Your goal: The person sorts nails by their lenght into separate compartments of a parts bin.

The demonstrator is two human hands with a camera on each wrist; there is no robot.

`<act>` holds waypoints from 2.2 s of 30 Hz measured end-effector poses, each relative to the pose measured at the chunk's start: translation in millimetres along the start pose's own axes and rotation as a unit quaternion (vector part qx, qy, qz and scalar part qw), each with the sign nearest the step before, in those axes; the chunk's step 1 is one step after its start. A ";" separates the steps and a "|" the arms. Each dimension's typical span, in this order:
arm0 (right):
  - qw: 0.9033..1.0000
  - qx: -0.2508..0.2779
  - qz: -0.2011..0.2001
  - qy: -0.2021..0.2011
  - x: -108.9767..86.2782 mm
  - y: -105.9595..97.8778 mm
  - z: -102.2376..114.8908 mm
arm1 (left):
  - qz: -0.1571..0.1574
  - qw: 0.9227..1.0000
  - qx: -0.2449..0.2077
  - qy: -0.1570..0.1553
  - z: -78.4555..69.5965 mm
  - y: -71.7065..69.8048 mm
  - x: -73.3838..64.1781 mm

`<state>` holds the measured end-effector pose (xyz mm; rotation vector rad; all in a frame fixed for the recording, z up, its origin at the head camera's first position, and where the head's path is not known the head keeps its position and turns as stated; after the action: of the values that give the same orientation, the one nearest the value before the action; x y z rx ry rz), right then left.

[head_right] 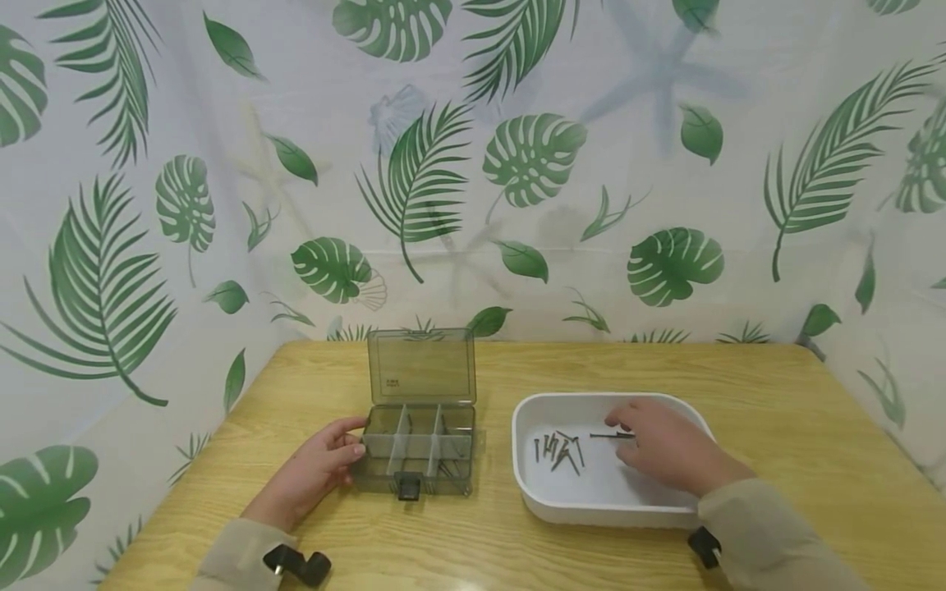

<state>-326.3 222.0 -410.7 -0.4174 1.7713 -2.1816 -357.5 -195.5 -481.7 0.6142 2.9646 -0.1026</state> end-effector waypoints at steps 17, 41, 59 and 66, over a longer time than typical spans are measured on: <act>0.999 0.003 0.044 0.032 1.3 30.5 -25.4 | 0.004 1.000 -0.001 -0.002 3.0 -1.7 0.7; 0.994 0.041 0.081 0.068 1.7 31.2 -22.1 | -0.001 1.000 -0.001 0.000 2.0 -0.9 1.7; 0.996 0.084 -0.010 0.011 8.1 -11.7 22.6 | 0.003 1.000 0.002 -0.003 3.7 -1.0 1.9; 0.993 0.117 -0.010 0.013 19.0 -15.5 45.2 | -0.005 1.000 0.004 -0.008 3.6 -0.5 1.5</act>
<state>-326.1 176.9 -385.9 -0.3524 1.5045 -2.3836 -358.7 -195.7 -485.5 0.5957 2.9539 -0.1191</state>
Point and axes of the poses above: each hand's wrist, its own x-axis towards the middle knuckle, its own y-axis out of the palm, z = x × y, the point moved 9 cm from there along x, towards the middle knuckle, and after that the axes turned 4 degrees about z, right-handed, at the moved point
